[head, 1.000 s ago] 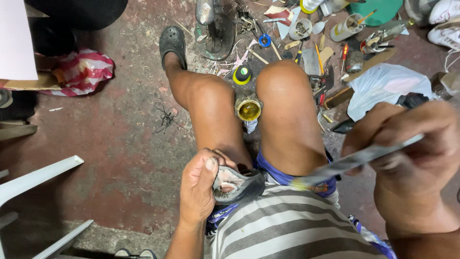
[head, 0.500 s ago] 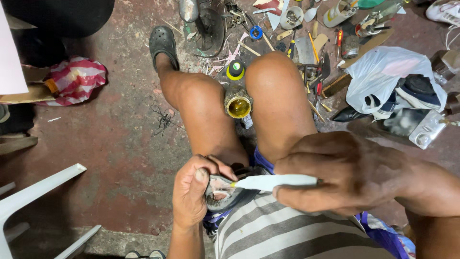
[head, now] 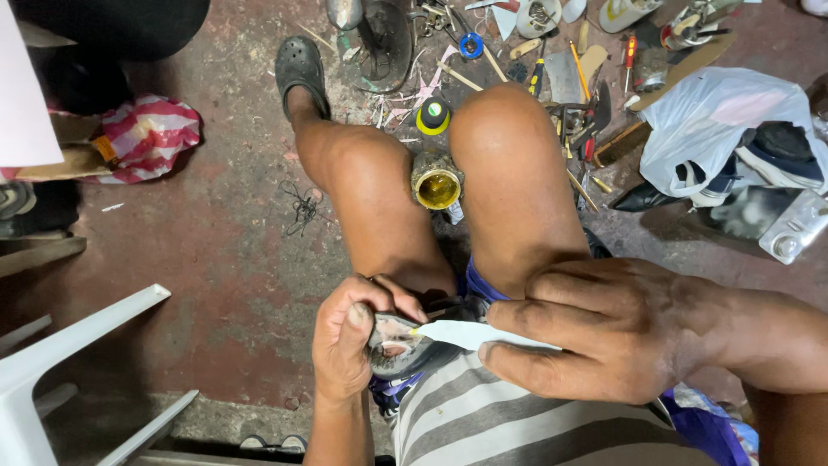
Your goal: The person sits on the floor and uses a white stick to apply a yellow substance from a small container onto the sole of a black shoe. The person holds the shoe in one hand and applies the substance with the other, then places the shoe down.
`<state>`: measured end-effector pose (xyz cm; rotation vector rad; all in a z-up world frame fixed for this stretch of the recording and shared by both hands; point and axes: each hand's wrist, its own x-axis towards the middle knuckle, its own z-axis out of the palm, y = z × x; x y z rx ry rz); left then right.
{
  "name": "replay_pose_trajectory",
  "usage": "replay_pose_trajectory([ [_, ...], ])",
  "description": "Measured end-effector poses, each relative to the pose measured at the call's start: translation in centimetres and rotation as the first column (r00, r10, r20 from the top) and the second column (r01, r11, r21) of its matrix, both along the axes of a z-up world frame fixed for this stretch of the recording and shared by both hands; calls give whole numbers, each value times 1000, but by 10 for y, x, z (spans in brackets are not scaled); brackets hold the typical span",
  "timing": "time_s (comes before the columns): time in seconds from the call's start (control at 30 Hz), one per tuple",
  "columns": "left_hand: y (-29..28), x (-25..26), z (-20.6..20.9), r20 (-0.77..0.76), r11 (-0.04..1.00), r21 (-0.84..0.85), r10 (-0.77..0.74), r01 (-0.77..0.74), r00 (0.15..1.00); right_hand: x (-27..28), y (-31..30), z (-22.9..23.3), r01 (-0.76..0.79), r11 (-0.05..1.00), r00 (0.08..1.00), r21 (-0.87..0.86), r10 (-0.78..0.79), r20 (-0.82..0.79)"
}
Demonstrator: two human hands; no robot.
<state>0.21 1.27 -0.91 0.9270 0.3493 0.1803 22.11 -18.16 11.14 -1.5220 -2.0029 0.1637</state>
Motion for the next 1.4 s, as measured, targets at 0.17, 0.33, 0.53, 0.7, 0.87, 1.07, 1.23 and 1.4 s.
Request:
replay_pose_trajectory([
  [0.17, 4, 3, -1, -7, 1000, 9, -20, 20, 1000, 4, -4, -2, -24, 996, 998, -87, 19, -52],
  [0.33, 5, 2, -6, -20, 1000, -13, -14, 13, 1000, 6, -5, -5, 39, 999, 999, -6, -39, 4],
  [0.53, 6, 4, -6, -13, 1000, -18, -19, 19, 1000, 7, -2, -11, -14, 999, 999, -39, 13, -42],
  [0.7, 7, 5, -8, -11, 999, -37, -10, 9, 1000, 8, -4, -15, -41, 994, 999, -99, 37, -36],
  [0.87, 3, 9, -5, -5, 999, 17, -46, 46, 999, 4, -2, -13, 50, 998, 999, 43, -51, 15],
  [1.07, 2, 6, -10, -16, 996, 51, -70, 71, 997, 9, 3, -15, 56, 998, 996, 11, -55, -72],
  [1.23, -3, 8, -9, 21, 996, -37, -84, 85, 996, 7, 2, -23, 199, 979, 973, 50, -191, -128],
  [1.4, 2, 7, -12, 52, 999, -8, -45, 46, 998, 14, -6, -12, 545, 835, 803, -77, -547, -237],
])
